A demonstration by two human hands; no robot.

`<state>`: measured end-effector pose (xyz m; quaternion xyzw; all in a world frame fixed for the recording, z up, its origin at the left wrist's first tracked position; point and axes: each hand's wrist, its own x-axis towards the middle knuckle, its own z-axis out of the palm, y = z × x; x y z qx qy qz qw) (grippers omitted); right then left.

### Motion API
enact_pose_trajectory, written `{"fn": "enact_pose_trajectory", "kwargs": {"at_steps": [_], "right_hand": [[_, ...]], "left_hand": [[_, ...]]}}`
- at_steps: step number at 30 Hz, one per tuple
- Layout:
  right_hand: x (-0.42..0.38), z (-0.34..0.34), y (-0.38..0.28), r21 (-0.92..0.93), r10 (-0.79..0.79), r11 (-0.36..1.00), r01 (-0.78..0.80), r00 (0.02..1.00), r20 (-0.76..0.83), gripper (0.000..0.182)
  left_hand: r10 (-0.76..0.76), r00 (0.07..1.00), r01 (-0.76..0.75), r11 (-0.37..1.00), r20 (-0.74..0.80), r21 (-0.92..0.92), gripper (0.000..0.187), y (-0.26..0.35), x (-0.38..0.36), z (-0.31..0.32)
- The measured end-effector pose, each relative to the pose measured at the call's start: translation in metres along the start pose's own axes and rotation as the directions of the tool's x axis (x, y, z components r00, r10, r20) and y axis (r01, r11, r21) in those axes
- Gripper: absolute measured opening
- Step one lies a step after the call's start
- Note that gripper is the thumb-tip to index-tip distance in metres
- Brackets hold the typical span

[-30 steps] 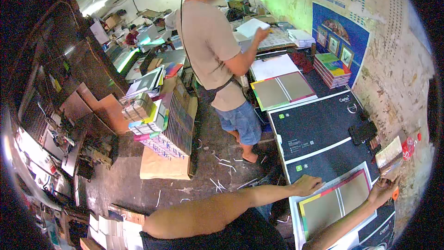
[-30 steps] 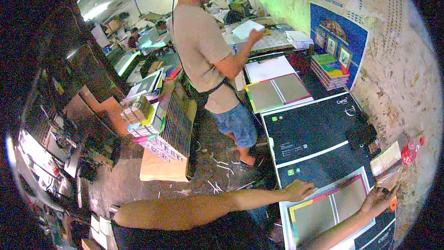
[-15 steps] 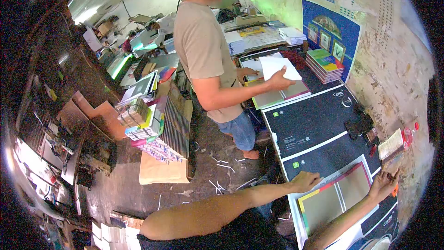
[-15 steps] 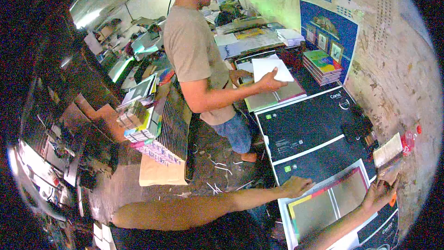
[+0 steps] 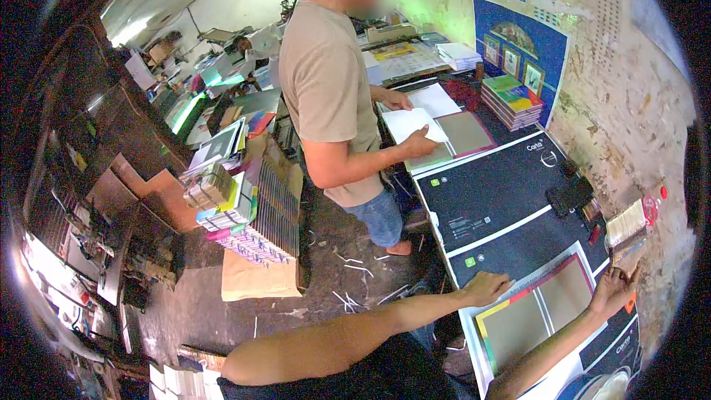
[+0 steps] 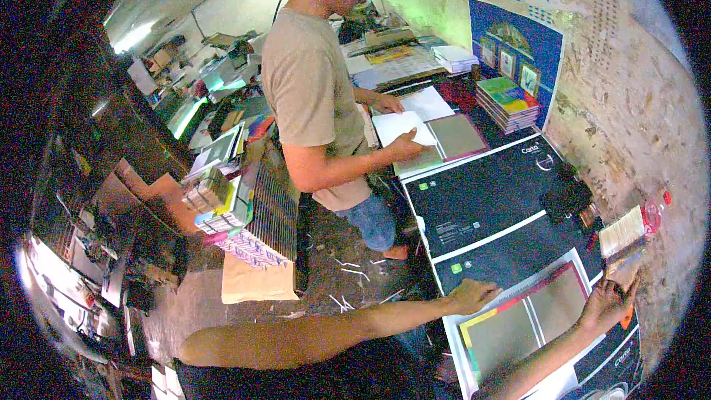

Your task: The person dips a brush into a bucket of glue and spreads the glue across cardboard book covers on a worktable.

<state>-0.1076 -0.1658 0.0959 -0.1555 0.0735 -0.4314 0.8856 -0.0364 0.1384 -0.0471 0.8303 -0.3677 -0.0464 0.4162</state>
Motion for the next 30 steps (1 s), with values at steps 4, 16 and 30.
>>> {"fn": "enact_pose_trajectory", "kwargs": {"at_steps": [4,16,30], "right_hand": [[0.009,-0.012,-0.005,-0.001,-0.004,1.0,0.004,1.0,0.02,0.041],[0.038,-0.045,-0.013,0.006,0.166,0.972,-0.237,0.699,0.695,0.041],[0.054,-0.082,-0.046,0.203,-0.077,0.978,0.045,0.986,0.149,0.05]], "left_hand": [[0.029,0.999,-0.029,0.999,-0.028,0.017,0.034,-0.005,0.001,0.004],[0.038,0.997,-0.039,0.999,-0.071,-0.016,0.036,-0.008,0.001,0.009],[0.034,0.999,-0.034,0.999,-0.03,0.016,0.033,-0.009,0.001,0.007]]}}
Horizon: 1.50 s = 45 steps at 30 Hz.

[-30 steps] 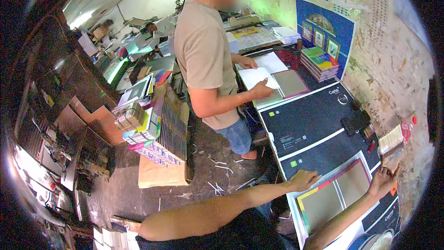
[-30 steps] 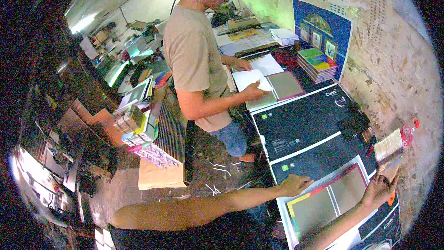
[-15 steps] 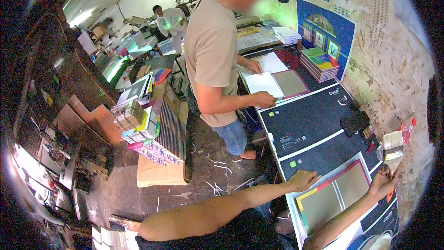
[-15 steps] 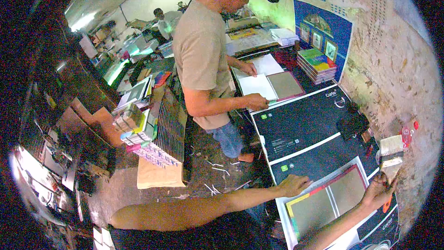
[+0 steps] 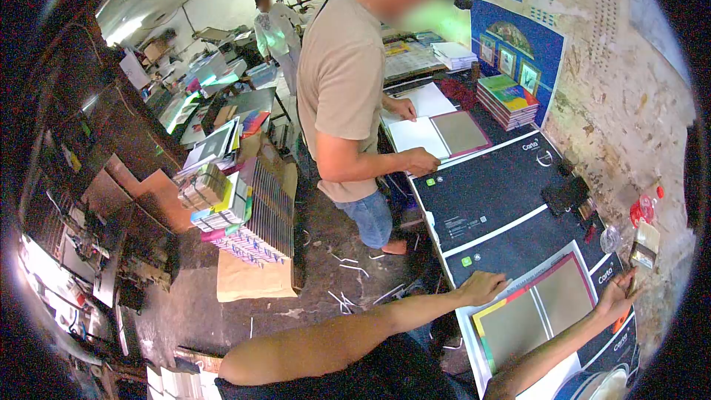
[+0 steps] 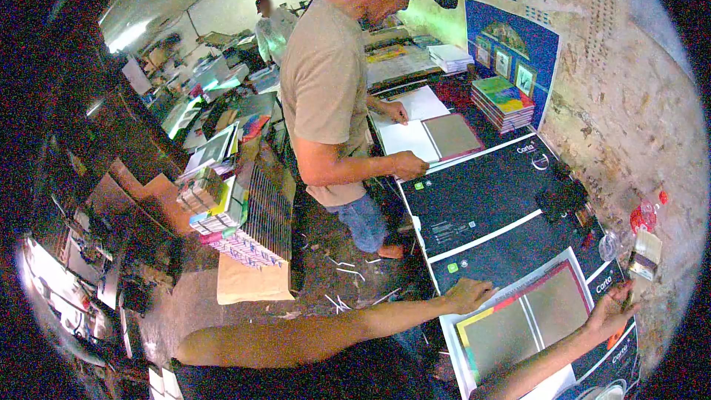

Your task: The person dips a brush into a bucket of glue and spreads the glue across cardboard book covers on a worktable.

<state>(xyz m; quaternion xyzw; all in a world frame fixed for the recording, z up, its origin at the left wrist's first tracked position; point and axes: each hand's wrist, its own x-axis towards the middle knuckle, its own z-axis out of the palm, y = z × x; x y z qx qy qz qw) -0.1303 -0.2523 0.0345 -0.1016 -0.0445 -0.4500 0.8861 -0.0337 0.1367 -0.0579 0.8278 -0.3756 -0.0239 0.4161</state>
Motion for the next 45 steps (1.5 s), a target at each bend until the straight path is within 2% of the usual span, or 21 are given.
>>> {"fn": "enact_pose_trajectory", "kwargs": {"at_steps": [1,2,5,8,11,14,17,19,21,25,26,29,30,33,34,37,38,41,44,45], "right_hand": [[0.001,-0.003,-0.007,-0.012,-0.017,1.0,0.017,1.0,0.019,0.052],[0.003,-0.006,-0.014,0.053,0.088,0.994,-0.097,0.986,0.14,0.053],[-0.002,-0.005,-0.019,0.002,0.109,0.994,-0.112,0.971,0.211,0.054],[-0.008,0.009,-0.017,0.02,0.1,0.994,-0.104,0.987,0.126,0.054],[-0.012,0.025,-0.008,-0.019,-0.023,1.0,0.023,1.0,-0.019,0.051],[-0.011,0.021,-0.012,0.026,0.136,0.99,-0.142,0.978,0.157,0.044],[-0.013,0.024,-0.001,0.04,0.036,0.998,-0.039,0.997,0.075,0.035],[-0.008,0.011,0.0,-0.002,0.047,0.999,-0.047,0.995,0.085,0.029],[-0.018,0.03,0.013,-0.013,0.037,0.999,-0.036,0.994,0.1,0.028],[-0.072,0.118,0.054,-0.18,-0.189,0.963,0.2,0.979,0.073,0.02],[-0.083,0.135,0.064,-0.238,-0.277,0.934,0.266,0.961,-0.013,0.023],[-0.084,0.13,0.046,-0.2,-0.122,0.964,0.174,0.961,0.248,0.025],[-0.084,0.129,0.039,-0.225,-0.147,0.957,0.183,0.974,0.17,0.027],[-0.098,0.158,0.039,-0.283,-0.262,0.92,0.271,0.962,0.069,0.032],[-0.1,0.162,0.036,-0.341,-0.238,0.898,0.278,0.959,0.155,0.037],[-0.111,0.178,0.044,-0.36,-0.354,0.873,0.33,0.935,-0.002,0.033],[-0.107,0.173,0.04,-0.364,-0.346,0.875,0.318,0.938,-0.01,0.033],[-0.104,0.161,0.038,-0.338,-0.269,0.897,0.283,0.959,0.09,0.031],[-0.089,0.134,0.035,-0.255,-0.153,0.939,0.232,0.943,0.295,0.034],[-0.089,0.133,0.037,-0.268,-0.16,0.933,0.239,0.945,0.287,0.032]], "left_hand": [[-0.003,1.0,0.003,1.0,-0.002,0.0,0.033,-0.001,-0.001,0.001],[-0.006,1.0,0.006,1.0,-0.004,-0.001,0.033,-0.001,-0.001,0.002],[-0.004,1.0,0.004,1.0,-0.001,0.012,0.034,-0.002,-0.001,0.003],[-0.012,1.0,0.012,1.0,0.025,0.009,0.035,0.001,0.0,-0.001],[-0.022,0.999,0.022,1.0,0.048,0.015,0.036,0.006,0.001,-0.007],[-0.016,0.999,0.015,0.999,0.036,0.029,0.036,0.005,0.002,-0.004],[-0.025,0.999,0.024,0.999,0.033,0.028,0.036,0.004,0.001,-0.003],[-0.032,0.998,0.03,0.999,0.048,0.032,0.037,0.004,0.001,-0.003],[-0.038,0.997,0.036,0.999,0.063,0.033,0.037,0.006,-0.001,-0.005],[-0.008,1.0,0.009,1.0,0.014,-0.018,0.038,0.004,0.001,-0.004],[0.004,1.0,-0.004,0.999,-0.01,-0.041,0.038,0.006,0.0,-0.005],[0.003,1.0,-0.003,1.0,-0.015,-0.023,0.038,0.004,-0.003,-0.004],[-0.001,1.0,0.0,1.0,-0.016,-0.028,0.038,0.003,-0.004,-0.001],[0.01,0.999,-0.012,0.999,-0.039,-0.043,0.038,-0.004,-0.003,0.006],[0.024,0.998,-0.027,0.999,-0.06,-0.046,0.038,-0.007,-0.003,0.01],[0.032,0.997,-0.037,0.997,-0.072,-0.064,0.038,-0.012,-0.003,0.016],[0.028,0.997,-0.032,0.997,-0.068,-0.069,0.038,-0.01,-0.005,0.013],[0.056,0.996,-0.059,0.997,-0.067,-0.046,0.039,-0.005,-0.004,0.004],[0.041,0.996,-0.042,0.999,-0.073,-0.005,0.04,-0.003,-0.007,0.003],[0.029,0.998,-0.03,0.999,-0.063,-0.016,0.041,-0.004,-0.006,0.004]]}}
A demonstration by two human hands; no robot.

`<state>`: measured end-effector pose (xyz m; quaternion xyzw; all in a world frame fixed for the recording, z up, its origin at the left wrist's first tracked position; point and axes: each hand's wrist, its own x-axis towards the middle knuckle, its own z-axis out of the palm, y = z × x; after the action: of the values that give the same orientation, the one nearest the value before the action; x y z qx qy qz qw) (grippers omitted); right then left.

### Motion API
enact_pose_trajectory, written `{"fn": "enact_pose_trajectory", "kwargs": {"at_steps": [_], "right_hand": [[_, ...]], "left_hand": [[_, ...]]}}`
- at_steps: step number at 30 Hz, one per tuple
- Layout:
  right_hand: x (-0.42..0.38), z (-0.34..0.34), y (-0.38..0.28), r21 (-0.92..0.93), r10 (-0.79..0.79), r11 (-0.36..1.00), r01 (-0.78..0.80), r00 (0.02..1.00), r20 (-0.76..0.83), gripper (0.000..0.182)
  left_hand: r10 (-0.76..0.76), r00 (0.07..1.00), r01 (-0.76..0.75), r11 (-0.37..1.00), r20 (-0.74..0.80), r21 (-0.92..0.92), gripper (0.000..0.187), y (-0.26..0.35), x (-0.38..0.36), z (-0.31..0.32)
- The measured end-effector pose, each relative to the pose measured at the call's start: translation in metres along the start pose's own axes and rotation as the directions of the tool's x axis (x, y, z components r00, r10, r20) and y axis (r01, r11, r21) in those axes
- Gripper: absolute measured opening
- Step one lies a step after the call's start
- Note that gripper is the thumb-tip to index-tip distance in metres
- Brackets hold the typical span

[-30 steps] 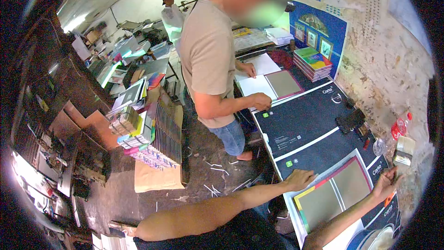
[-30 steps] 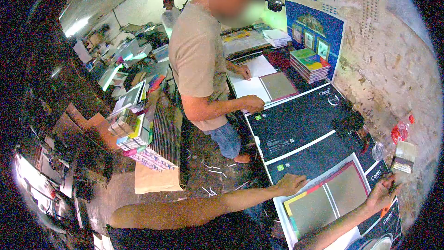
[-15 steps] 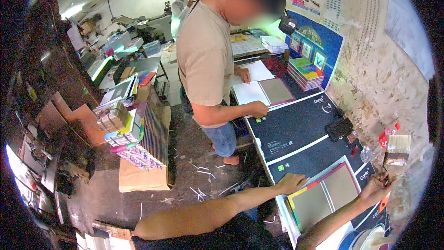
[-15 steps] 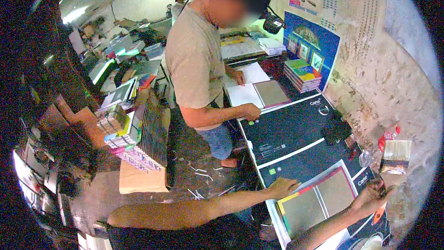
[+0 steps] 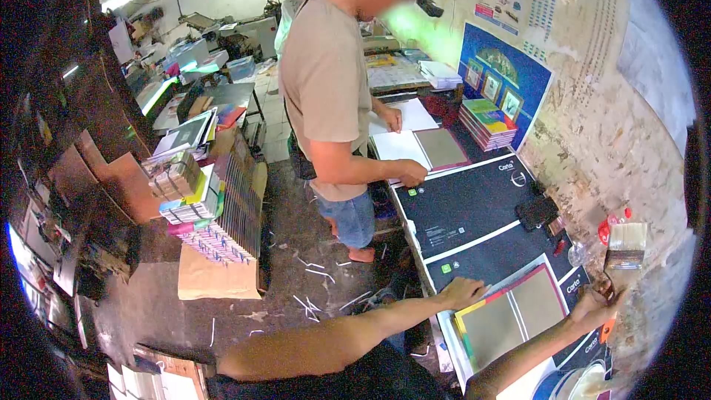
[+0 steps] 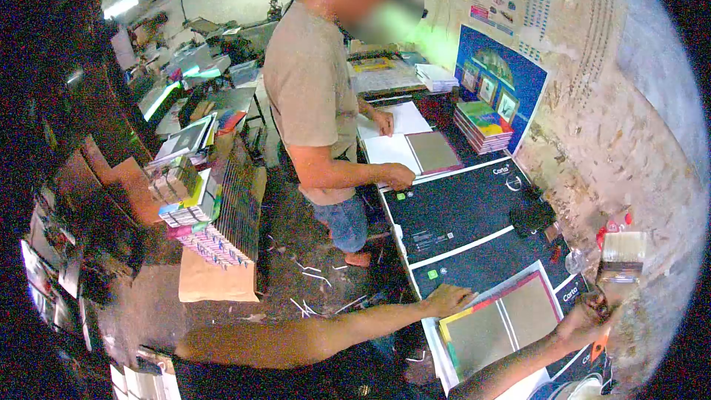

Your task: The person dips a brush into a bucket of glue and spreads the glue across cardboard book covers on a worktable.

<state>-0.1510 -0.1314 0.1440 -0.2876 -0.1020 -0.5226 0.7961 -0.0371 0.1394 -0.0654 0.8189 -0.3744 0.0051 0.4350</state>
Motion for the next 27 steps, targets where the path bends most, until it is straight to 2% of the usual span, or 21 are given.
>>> {"fn": "enact_pose_trajectory", "kwargs": {"at_steps": [3,6,7,9,10,11,12,13,15,16,18,19,21,22,24,25,26,27], "right_hand": [[-0.006,0.022,0.002,-0.035,0.023,0.999,-0.023,0.999,-0.024,0.028],[-0.014,0.067,0.004,-0.067,-0.063,0.996,0.055,0.99,-0.124,0.029],[0.004,0.038,0.0,-0.075,-0.024,0.997,0.011,0.984,-0.176,0.028],[0.037,0.01,-0.009,-0.138,0.0,0.99,0.0,1.0,-0.007,0.026],[0.035,0.016,-0.02,-0.041,0.046,0.998,-0.045,0.999,0.029,0.024],[0.032,0.025,-0.032,0.053,0.092,0.994,-0.096,0.994,0.065,0.022],[0.018,0.065,-0.037,-0.066,0.038,0.997,-0.047,0.99,-0.134,0.024],[0.028,0.048,-0.049,-0.076,0.058,0.996,-0.056,0.998,0.012,0.025],[0.034,0.048,-0.071,-0.147,-0.009,0.989,0.012,1.0,0.021,0.027],[0.028,0.064,-0.076,-0.214,-0.1,0.974,0.074,0.988,-0.114,0.029],[0.047,0.022,-0.096,-0.426,-0.247,0.845,0.323,0.943,0.224,0.032],[0.048,0.026,-0.111,-0.349,-0.226,0.898,0.266,0.962,0.151,0.033],[0.039,0.048,-0.129,-0.599,-0.305,0.73,0.329,0.941,0.145,0.041],[0.046,0.038,-0.136,-0.586,-0.319,0.734,0.342,0.936,0.146,0.044],[0.073,0.009,-0.165,-0.336,-0.311,0.869,0.363,0.929,0.199,0.051],[0.089,-0.007,-0.186,-0.143,-0.313,0.924,0.355,0.916,0.25,0.054],[0.119,-0.039,-0.216,0.245,-0.285,0.95,0.194,0.86,0.423,0.058],[0.097,-0.007,-0.217,-0.049,-0.469,0.867,0.496,0.845,0.256,0.064]], "left_hand": [[-0.023,1.0,0.024,0.999,0.018,-0.046,0.043,0.009,0.001,-0.006],[-0.01,1.0,0.006,0.993,-0.029,-0.115,0.045,0.007,0.001,-0.014],[0.0,0.998,-0.009,0.989,-0.064,-0.148,0.045,-0.007,0.0,0.0],[0.02,0.995,-0.037,0.982,-0.095,-0.183,0.045,-0.019,0.0,0.009],[-0.064,0.998,0.066,0.986,0.018,-0.156,0.045,-0.012,0.001,0.004],[-0.13,0.989,0.143,0.968,0.075,-0.205,0.047,0.0,-0.003,-0.004],[-0.173,0.978,0.195,0.955,0.117,-0.225,0.049,-0.004,0.001,-0.008],[-0.219,0.966,0.247,0.939,0.135,-0.241,0.052,-0.005,0.003,-0.003],[-0.306,0.936,0.343,0.899,0.172,-0.272,0.058,0.001,0.007,0.013],[-0.309,0.924,0.361,0.898,0.223,-0.253,0.058,0.006,0.004,0.008],[-0.325,0.887,0.406,0.888,0.327,-0.218,0.059,0.027,-0.008,0.001],[-0.334,0.862,0.425,0.886,0.381,-0.185,0.061,0.037,-0.012,-0.009],[-0.349,0.799,0.457,0.882,0.489,-0.117,0.064,0.048,-0.017,-0.018],[-0.363,0.794,0.467,0.878,0.488,-0.107,0.065,0.052,-0.018,-0.022],[-0.388,0.782,0.487,0.869,0.487,-0.089,0.067,0.057,-0.019,-0.029],[-0.388,0.778,0.487,0.869,0.493,-0.085,0.067,0.06,-0.019,-0.034],[-0.389,0.774,0.489,0.869,0.499,-0.081,0.068,0.062,-0.019,-0.039],[-0.389,0.77,0.49,0.868,0.505,-0.077,0.068,0.062,-0.019,-0.042]]}}
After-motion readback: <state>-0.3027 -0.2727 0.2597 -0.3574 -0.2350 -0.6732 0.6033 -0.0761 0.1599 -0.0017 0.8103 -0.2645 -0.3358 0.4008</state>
